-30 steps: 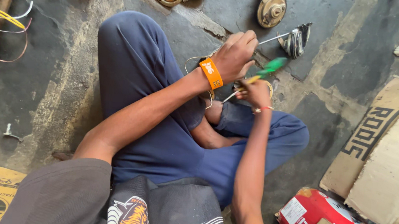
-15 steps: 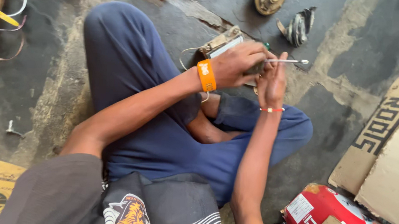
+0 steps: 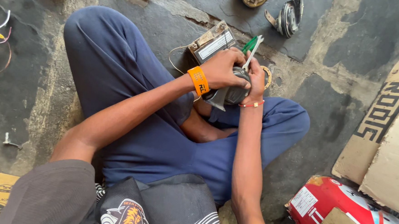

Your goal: The person sits cross-legged on the floor and disassembles a circular electrical component using a screwdriver and wrench. They remove the cover, separate internal parts, and manipulate small components before reassembling the unit.

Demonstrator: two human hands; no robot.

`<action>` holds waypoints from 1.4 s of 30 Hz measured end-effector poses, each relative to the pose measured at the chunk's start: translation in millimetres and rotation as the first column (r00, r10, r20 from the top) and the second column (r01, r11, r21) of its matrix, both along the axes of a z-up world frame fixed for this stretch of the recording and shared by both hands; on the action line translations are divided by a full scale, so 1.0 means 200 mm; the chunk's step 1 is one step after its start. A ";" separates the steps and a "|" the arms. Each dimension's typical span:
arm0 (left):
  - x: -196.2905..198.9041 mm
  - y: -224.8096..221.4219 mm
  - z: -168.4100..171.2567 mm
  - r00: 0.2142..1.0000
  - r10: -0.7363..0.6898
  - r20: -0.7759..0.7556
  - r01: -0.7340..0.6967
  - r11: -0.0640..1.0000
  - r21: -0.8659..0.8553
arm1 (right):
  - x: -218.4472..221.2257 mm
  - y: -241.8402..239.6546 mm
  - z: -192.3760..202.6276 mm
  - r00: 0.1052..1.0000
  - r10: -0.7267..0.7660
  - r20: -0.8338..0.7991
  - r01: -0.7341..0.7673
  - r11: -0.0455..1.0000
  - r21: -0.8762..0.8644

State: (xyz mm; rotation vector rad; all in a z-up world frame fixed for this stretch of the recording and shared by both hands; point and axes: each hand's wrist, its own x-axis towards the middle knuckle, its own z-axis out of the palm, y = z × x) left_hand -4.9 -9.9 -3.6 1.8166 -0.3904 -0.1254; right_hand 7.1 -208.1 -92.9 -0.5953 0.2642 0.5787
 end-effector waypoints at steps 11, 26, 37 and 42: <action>0.04 0.11 0.08 0.941 -0.086 -0.326 0.123 0.988 0.095 | 0.05 0.04 0.08 0.981 -0.156 -0.117 0.140 0.981 -0.132; 0.11 0.33 0.12 0.945 0.162 -0.283 -0.220 0.957 -0.187 | 0.08 -0.07 0.01 0.895 0.270 0.356 0.219 0.431 -0.876; 0.07 0.22 0.13 0.941 0.316 -0.123 -0.339 0.872 -0.353 | -0.04 0.12 0.47 0.930 0.274 0.244 -0.199 0.935 -0.294; 0.01 0.16 0.10 0.912 0.362 -0.195 -0.409 0.852 -0.327 | -0.04 0.11 0.50 0.917 0.307 0.254 -0.215 0.918 -0.333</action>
